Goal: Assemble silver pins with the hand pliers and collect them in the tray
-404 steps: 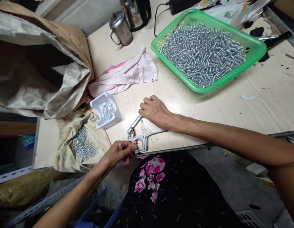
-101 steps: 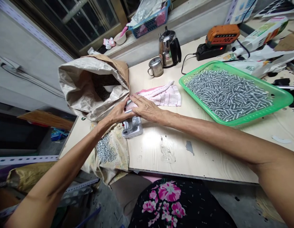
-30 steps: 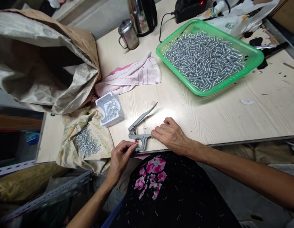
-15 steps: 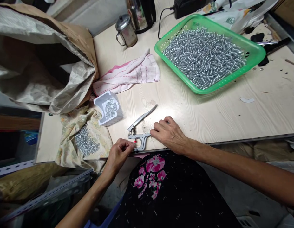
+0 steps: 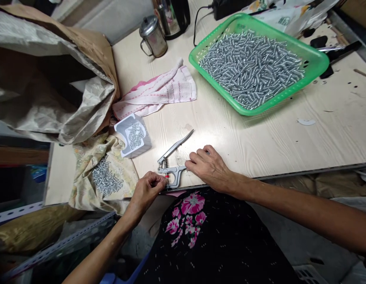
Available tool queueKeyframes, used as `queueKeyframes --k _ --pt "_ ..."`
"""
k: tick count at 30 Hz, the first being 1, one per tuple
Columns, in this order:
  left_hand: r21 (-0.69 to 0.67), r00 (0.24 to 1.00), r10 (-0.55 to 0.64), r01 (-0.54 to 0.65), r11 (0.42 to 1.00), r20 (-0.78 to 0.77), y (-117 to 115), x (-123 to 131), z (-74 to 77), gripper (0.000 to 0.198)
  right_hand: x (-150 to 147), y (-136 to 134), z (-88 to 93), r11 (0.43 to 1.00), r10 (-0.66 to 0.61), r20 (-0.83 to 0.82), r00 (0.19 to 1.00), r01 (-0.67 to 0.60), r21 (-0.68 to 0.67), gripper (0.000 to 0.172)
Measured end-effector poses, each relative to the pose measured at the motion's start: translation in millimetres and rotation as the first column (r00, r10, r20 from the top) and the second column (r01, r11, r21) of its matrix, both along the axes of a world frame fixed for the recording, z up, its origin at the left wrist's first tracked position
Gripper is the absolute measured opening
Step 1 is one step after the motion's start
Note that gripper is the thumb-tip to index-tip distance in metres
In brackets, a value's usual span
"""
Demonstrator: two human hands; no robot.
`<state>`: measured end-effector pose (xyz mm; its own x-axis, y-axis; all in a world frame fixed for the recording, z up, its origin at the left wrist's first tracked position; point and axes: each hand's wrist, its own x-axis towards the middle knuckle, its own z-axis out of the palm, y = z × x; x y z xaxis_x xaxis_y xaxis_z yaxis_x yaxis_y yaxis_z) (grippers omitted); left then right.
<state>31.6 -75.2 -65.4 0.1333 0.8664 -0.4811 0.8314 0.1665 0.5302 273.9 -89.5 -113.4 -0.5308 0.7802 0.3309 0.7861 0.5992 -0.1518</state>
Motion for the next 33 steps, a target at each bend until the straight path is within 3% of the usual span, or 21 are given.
queueKeyframes --k 8,12,14,19,25,30,33 --pt "-0.033 1.000 -0.001 0.001 0.999 0.004 0.2 2.9 1.7 0.014 -0.7 -1.2 -3.7 1.000 -0.014 0.027 1.000 0.014 -0.011 0.017" --pt "-0.041 0.999 0.022 -0.021 0.999 0.025 -1.8 3.0 -0.5 0.013 -1.3 3.7 5.5 0.993 -0.014 0.016 1.000 0.016 -0.117 0.009" --pt "-0.030 0.998 0.039 -0.038 0.999 0.050 -3.4 3.2 -1.4 0.013 -4.5 10.6 12.1 0.988 -0.031 -0.008 0.999 0.030 -0.149 0.018" --pt "-0.008 0.994 0.087 -0.086 0.996 0.074 -7.5 4.2 -2.0 0.016 -17.5 47.1 17.8 1.000 -0.020 0.043 0.999 0.021 -0.014 0.033" --pt "0.004 0.996 0.075 -0.075 0.997 0.054 -9.0 7.8 -0.2 0.015 -20.5 90.3 5.6 0.995 0.102 0.185 0.977 -0.099 -0.023 0.029" --pt "0.010 0.993 0.108 -0.108 0.994 0.052 -11.7 7.7 -2.1 0.017 -12.5 88.7 6.6 0.989 0.066 0.085 0.994 -0.054 -0.140 0.019" --pt "0.022 0.991 0.115 -0.117 0.993 0.067 -13.0 6.5 -3.3 0.019 -0.6 77.2 9.5 0.974 0.118 0.002 0.993 -0.115 -0.197 0.065"
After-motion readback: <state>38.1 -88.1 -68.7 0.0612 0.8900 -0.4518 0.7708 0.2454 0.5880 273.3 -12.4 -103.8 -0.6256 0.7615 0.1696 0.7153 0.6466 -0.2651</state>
